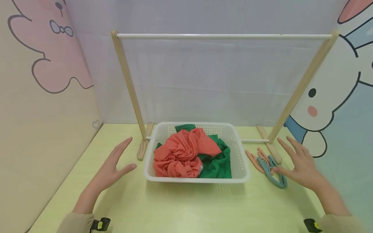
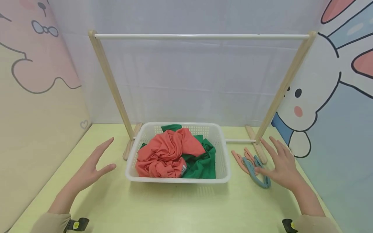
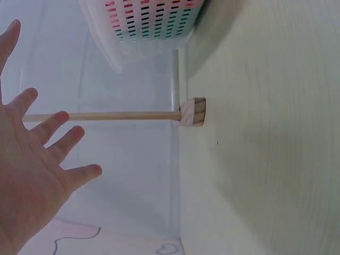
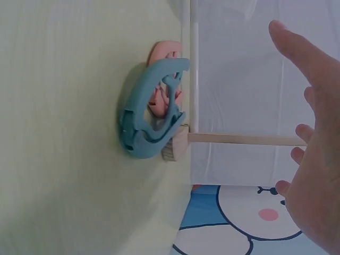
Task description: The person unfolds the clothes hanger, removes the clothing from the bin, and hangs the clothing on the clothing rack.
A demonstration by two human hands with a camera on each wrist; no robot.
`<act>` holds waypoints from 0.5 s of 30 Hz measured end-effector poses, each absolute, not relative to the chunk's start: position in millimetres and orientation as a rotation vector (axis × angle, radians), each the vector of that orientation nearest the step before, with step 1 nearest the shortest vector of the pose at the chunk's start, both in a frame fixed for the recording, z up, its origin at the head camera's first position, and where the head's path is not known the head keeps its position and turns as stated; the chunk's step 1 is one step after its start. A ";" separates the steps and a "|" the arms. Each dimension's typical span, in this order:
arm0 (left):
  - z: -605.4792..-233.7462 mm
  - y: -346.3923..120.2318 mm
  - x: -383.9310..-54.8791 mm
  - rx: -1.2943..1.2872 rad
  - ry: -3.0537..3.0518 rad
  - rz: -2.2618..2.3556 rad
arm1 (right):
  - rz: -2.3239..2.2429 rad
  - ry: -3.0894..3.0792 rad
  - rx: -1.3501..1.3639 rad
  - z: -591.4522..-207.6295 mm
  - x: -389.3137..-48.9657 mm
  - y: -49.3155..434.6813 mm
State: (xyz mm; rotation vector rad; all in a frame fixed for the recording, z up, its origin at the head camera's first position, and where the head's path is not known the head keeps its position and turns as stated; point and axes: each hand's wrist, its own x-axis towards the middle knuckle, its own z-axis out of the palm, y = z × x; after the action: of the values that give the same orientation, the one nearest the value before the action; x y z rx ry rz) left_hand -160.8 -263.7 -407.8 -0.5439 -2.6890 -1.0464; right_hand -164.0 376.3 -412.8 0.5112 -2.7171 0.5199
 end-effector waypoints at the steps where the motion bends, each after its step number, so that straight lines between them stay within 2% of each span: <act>1: -408.9 -261.2 -159.5 -0.539 -2.684 -1.061 | 0.548 -2.725 0.488 -416.6 -163.2 375.6; 15: -426.4 -228.8 -145.9 -0.521 -2.575 -1.332 | 1.067 -2.822 0.237 -454.8 -144.7 378.3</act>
State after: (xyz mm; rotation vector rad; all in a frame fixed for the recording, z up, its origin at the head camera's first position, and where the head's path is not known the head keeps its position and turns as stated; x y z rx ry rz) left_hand -145.9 -228.8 -426.4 -0.5211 -2.5748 -1.3318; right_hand -144.7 378.3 -454.8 0.2370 -2.8216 1.0667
